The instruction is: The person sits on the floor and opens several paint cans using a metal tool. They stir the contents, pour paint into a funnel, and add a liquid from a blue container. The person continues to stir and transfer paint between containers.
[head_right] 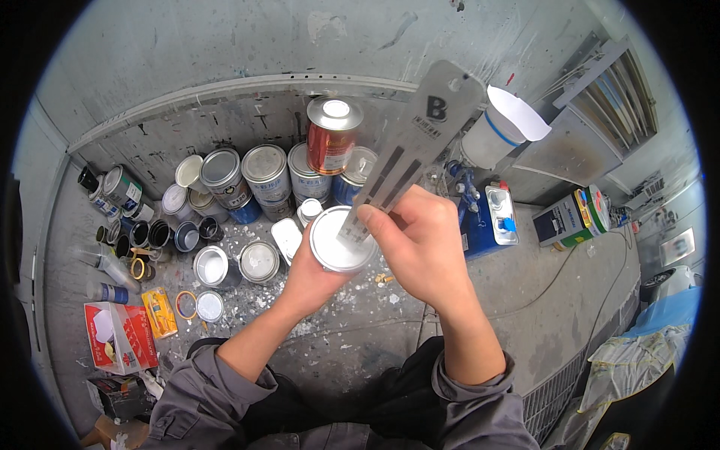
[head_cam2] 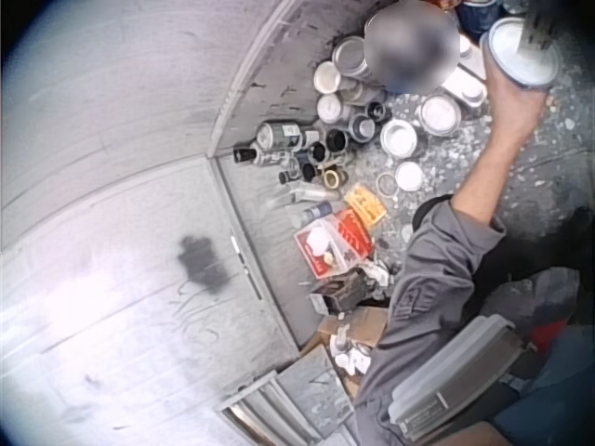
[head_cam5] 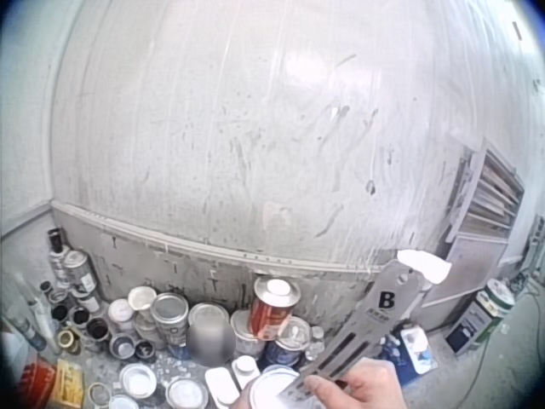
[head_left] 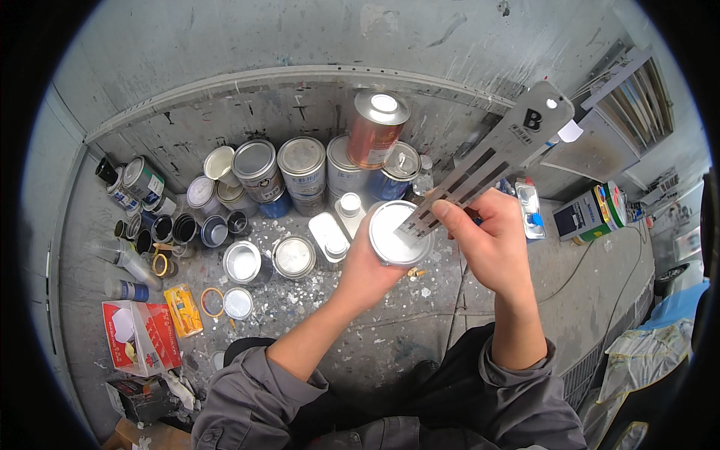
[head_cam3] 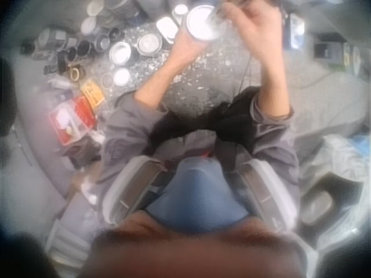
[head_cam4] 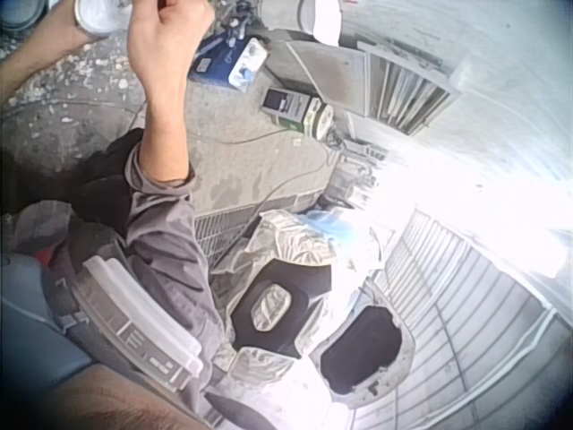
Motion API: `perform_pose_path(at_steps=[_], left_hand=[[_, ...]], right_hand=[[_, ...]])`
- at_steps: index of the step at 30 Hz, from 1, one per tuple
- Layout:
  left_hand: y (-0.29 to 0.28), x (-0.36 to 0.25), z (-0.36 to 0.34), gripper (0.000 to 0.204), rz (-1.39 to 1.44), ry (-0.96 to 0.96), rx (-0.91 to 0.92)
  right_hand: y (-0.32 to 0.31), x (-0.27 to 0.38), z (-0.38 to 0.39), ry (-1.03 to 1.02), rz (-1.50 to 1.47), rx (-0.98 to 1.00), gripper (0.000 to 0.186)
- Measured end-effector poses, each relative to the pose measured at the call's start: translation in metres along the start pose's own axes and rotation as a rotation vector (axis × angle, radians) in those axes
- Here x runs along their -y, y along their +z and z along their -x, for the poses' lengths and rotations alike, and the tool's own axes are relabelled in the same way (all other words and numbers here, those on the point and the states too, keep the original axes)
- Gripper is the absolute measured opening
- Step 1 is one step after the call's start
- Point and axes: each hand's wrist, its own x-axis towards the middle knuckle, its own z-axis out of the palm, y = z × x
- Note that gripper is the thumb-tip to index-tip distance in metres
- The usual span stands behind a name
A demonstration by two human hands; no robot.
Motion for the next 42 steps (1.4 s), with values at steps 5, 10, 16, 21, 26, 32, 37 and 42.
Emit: perform_pose_path(at_steps=[5, 10, 16, 21, 26, 32, 37, 42], left_hand=[[-0.001, 0.006, 0.001, 0.076, -0.010, 0.011, -0.001], [-0.003, 0.007, 0.002, 0.081, -0.034, -0.022, 0.002], [-0.003, 0.008, 0.001, 0.083, 0.015, 0.016, 0.020], [-0.003, 0.008, -0.001, 0.092, -0.035, -0.027, -0.011], [-0.001, 0.004, -0.001, 0.076, -0.022, 0.006, -0.029], [-0.004, 0.008, -0.001, 0.079, -0.022, 0.008, -0.021], [-0.004, 0.009, 0.000, 0.084, -0.006, 0.018, -0.001], [-0.005, 0.009, -0.002, 0.089, -0.003, -0.007, -0.016]], right_hand=[[-0.015, 0.010, 0.002, -0.029, -0.141, -0.034, 0.020], [-0.018, 0.008, -0.001, -0.130, -0.138, -0.096, 0.020], [-0.006, -0.009, -0.003, -0.060, 0.022, -0.095, 0.018], [0.001, -0.006, 0.003, -0.012, 0.057, -0.053, 0.013], [0.004, -0.003, 0.005, -0.004, 0.032, -0.019, 0.014], [-0.012, 0.014, 0.002, -0.071, -0.107, -0.070, 0.021], [-0.007, 0.005, -0.007, -0.089, -0.084, -0.128, 0.020], [0.002, -0.008, -0.004, 0.009, 0.018, -0.085, 0.016]])
